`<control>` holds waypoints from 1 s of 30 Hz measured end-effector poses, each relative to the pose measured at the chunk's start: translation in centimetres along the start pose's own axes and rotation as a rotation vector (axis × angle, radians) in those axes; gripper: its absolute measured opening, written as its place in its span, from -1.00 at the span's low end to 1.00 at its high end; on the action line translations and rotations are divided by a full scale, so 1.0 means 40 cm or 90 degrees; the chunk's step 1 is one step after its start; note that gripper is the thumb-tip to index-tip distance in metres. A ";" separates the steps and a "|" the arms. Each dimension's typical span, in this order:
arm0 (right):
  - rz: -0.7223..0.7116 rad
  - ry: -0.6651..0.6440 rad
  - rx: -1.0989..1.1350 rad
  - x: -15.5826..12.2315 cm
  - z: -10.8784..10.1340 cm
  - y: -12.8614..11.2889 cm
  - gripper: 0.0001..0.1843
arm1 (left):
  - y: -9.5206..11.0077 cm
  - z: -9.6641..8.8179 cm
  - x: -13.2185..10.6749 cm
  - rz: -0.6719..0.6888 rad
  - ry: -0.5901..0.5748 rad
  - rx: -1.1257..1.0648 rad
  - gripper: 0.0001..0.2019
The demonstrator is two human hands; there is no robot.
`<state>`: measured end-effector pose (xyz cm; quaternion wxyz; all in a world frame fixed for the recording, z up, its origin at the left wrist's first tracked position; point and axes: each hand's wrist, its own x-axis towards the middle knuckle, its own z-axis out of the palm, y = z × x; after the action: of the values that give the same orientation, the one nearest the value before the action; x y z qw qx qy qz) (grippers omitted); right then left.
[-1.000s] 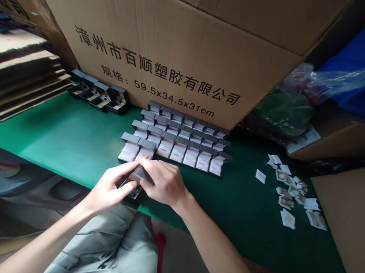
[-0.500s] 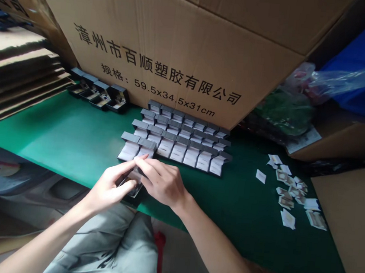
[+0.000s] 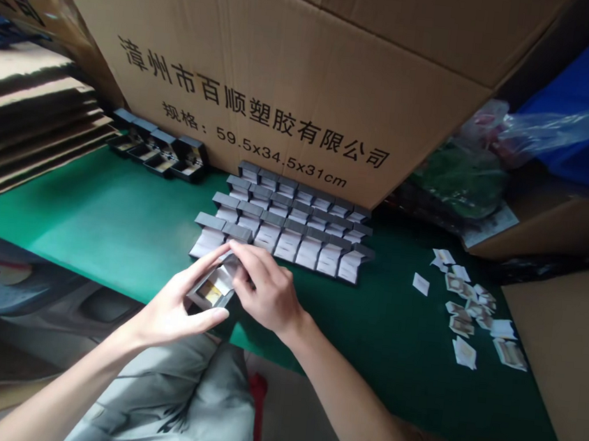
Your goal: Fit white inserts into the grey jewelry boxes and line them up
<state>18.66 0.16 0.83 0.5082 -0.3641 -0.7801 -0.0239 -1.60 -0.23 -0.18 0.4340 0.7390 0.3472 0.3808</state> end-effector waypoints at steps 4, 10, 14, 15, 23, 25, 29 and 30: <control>0.045 -0.007 -0.032 -0.007 0.006 0.008 -0.45 | 0.013 0.002 0.002 -0.047 0.000 -0.071 -0.04; 0.067 -0.004 0.024 -0.004 0.001 0.013 -0.52 | 0.018 0.003 0.005 -0.105 0.025 -0.178 0.03; 0.113 0.001 0.031 0.003 -0.005 0.004 -0.67 | 0.013 0.003 0.006 -0.119 0.057 -0.218 0.06; 0.129 0.003 0.028 0.003 -0.006 0.003 -0.70 | 0.012 0.004 0.006 -0.120 0.067 -0.220 0.05; 0.196 0.007 0.045 -0.011 -0.001 0.005 -0.79 | 0.005 0.008 0.001 -0.099 0.113 -0.164 -0.19; 0.199 0.005 0.048 -0.011 0.000 0.006 -0.80 | -0.001 0.009 0.000 -0.098 0.102 -0.163 -0.30; 0.193 -0.007 0.032 -0.008 -0.003 0.005 -0.79 | -0.020 0.012 -0.006 -0.100 0.087 -0.151 -0.33; 0.186 -0.010 0.026 -0.007 -0.004 0.005 -0.77 | -0.025 0.012 -0.008 -0.096 0.087 -0.143 -0.32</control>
<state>18.95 0.10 0.62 0.5076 -0.4633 -0.7231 0.0691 -1.52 -0.30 -1.33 0.5168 0.6302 0.3854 0.4329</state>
